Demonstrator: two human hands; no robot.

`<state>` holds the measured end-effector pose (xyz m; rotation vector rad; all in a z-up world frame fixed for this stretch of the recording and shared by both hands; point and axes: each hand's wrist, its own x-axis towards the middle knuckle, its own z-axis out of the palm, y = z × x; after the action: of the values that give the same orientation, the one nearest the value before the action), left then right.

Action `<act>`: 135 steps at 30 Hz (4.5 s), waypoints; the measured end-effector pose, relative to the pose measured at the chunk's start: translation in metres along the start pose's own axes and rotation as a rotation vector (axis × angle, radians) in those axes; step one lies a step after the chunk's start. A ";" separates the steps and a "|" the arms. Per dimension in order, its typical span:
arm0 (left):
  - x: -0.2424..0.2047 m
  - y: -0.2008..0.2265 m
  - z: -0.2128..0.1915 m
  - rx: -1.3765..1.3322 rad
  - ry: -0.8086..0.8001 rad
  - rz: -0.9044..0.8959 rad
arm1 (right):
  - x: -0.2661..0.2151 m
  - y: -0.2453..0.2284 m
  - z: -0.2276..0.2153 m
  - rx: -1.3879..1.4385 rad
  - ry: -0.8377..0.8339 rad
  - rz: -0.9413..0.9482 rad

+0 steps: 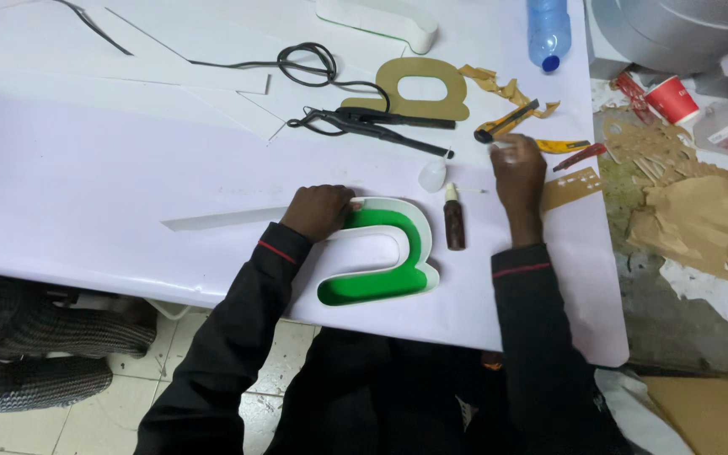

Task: The person assembles a green and white decorative letter by applying glue to the edges and pressing the pieces together. They then use a utility knife to trim excess material from the edges of the letter.

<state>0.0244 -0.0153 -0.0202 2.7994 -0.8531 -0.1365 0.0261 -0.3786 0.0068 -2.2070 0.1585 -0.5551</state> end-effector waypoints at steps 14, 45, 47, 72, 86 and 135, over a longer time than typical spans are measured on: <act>0.027 -0.002 0.014 -0.103 -0.174 -0.076 | 0.073 0.036 -0.001 -0.584 -0.313 -0.129; 0.066 0.000 0.035 -0.139 0.089 0.033 | -0.096 -0.136 0.062 0.288 -0.010 0.014; 0.061 0.006 0.004 -0.204 -0.002 0.024 | -0.096 -0.126 0.073 0.242 0.086 -0.056; 0.062 0.008 0.016 -0.211 0.045 0.067 | -0.109 -0.135 0.103 0.186 0.104 -0.122; 0.063 0.009 0.019 -0.182 0.074 0.089 | -0.112 -0.136 0.108 0.313 -0.010 0.037; 0.068 0.008 0.027 -0.173 0.032 0.092 | -0.115 -0.120 0.102 0.280 -0.066 -0.020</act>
<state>0.0723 -0.0643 -0.0461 2.5910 -0.9139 -0.1435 -0.0406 -0.1955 0.0034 -1.9525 0.0215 -0.4830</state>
